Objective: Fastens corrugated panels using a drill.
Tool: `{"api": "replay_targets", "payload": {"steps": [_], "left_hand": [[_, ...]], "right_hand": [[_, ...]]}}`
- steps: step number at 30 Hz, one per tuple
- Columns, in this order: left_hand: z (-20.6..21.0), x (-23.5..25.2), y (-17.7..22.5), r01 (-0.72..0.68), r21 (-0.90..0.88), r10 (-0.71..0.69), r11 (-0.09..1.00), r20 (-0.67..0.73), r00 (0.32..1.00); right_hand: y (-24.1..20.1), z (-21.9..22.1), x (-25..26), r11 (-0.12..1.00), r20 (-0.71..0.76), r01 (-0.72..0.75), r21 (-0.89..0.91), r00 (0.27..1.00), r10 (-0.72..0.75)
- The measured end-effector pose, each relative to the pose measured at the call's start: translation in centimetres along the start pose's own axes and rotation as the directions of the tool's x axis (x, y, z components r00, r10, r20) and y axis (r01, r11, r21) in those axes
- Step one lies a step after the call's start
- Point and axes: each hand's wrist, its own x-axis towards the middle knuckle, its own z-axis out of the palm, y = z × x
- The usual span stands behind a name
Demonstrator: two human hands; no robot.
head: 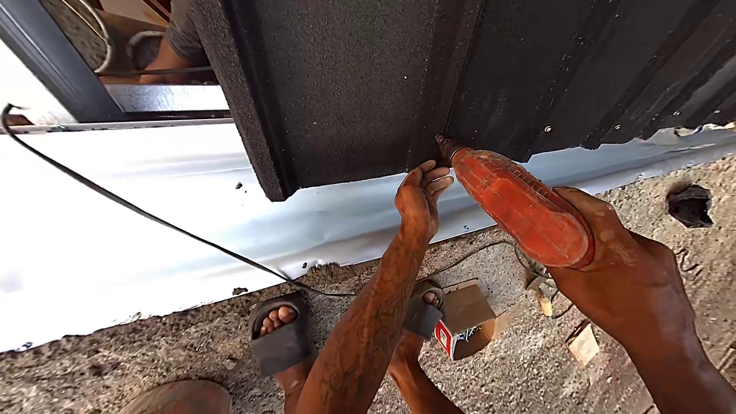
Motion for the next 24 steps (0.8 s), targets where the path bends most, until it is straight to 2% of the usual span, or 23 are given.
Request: {"api": "replay_targets", "payload": {"steps": [6,10,14,16,20,24], "left_hand": [[-3.5,-1.0,-0.1,-0.018,0.021,0.022,1.0,-0.153,0.988],[-3.8,-1.1,-0.3,-0.018,0.057,0.032,0.998,-0.246,0.969],[-3.3,-0.2,-0.8,0.007,0.035,0.0,0.999,-0.198,0.98],[-2.8,0.5,-0.8,-0.026,-0.008,0.024,1.0,-0.169,0.985],[-1.9,1.1,-1.3,-0.055,-0.068,0.043,0.996,-0.168,0.985],[-1.2,1.2,-2.2,-0.064,-0.015,0.061,0.998,-0.151,0.987]], "right_hand": [[0.8,0.3,-0.2,0.999,0.008,-0.012,0.03,1.0,0.012],[1.0,0.1,0.1,1.0,0.01,-0.001,0.013,1.0,0.001],[1.6,-0.3,-0.9,0.996,-0.058,0.093,-0.008,0.994,-0.094],[2.1,-1.0,-2.8,0.99,-0.098,0.14,-0.005,0.985,-0.14],[3.6,-3.2,-9.3,0.984,0.029,0.005,0.176,1.0,-0.01],[5.7,-4.0,-15.3,0.943,0.185,-0.197,0.269,0.971,0.151]]}}
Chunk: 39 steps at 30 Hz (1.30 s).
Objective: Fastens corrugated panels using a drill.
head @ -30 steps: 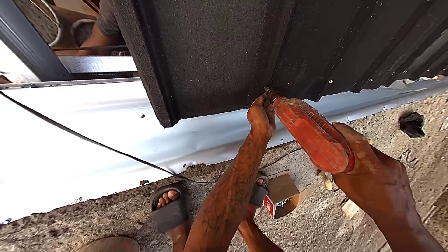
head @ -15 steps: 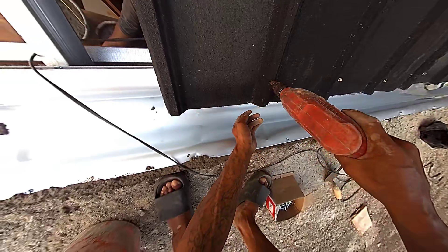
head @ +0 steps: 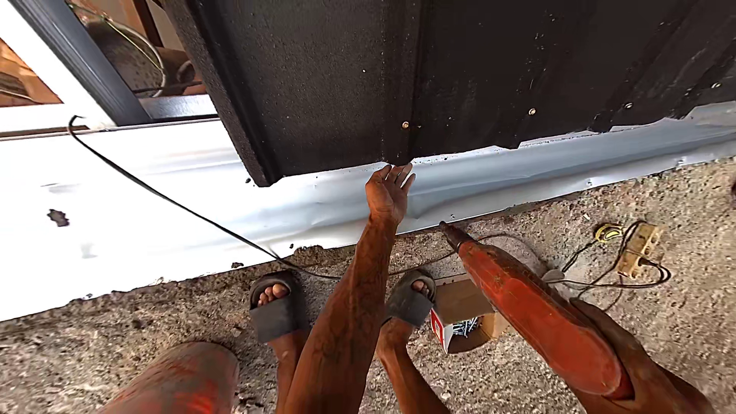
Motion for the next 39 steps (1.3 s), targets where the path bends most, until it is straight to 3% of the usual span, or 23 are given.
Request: {"api": "replay_targets", "payload": {"steps": [5,9,13,18,21,24,26,29,31,34,39], "left_hand": [[1.1,-0.6,-0.6,-0.092,0.157,0.109,0.983,-0.104,0.989],[1.2,-0.4,-0.2,-0.097,0.238,0.114,0.966,-0.059,0.992],[-0.7,-1.8,0.6,-0.03,0.333,0.022,0.942,0.029,0.999],[-3.5,-9.7,2.1,0.009,0.419,0.017,0.908,-0.059,0.998],[-7.3,-17.8,4.1,0.049,0.642,-0.018,0.765,-0.055,0.998],[-11.9,-24.9,6.6,0.078,0.83,0.067,0.553,-0.138,0.988],[-15.2,-29.1,8.0,0.171,0.893,0.123,0.417,-0.242,0.962],[-20.4,-35.2,10.2,0.312,0.924,0.167,0.221,-0.351,0.921],[-22.6,-37.2,10.9,0.324,0.932,0.151,0.164,-0.348,0.925],[-23.6,-40.1,9.7,0.334,0.924,0.094,0.185,-0.355,0.93],[-18.6,-45.2,3.6,0.276,0.914,-0.156,0.296,-0.239,0.958]], "right_hand": [[3.6,-0.5,-4.5,0.979,0.082,-0.17,0.111,0.983,0.162],[5.3,-1.2,-5.7,0.968,0.095,-0.228,0.109,0.971,0.218],[6.6,-2.0,-6.6,0.957,0.118,-0.251,0.148,0.965,0.235],[8.7,-1.7,-8.4,0.886,0.15,-0.417,0.202,0.907,0.392],[11.0,-0.4,-10.2,0.803,0.237,-0.566,0.189,0.82,0.522],[12.9,0.4,-11.6,0.708,0.397,-0.704,0.059,0.667,0.63],[14.4,1.2,-13.2,0.666,0.413,-0.746,0.005,0.609,0.678],[15.2,2.3,-17.5,0.551,0.403,-0.832,0.063,0.527,0.749],[14.6,2.0,-20.3,0.483,0.363,-0.863,0.151,0.503,0.785],[10.3,0.3,-26.0,0.438,0.322,-0.864,0.248,0.5,0.804],[0.3,-3.6,-32.7,0.476,0.28,-0.802,0.362,0.58,0.765]]}}
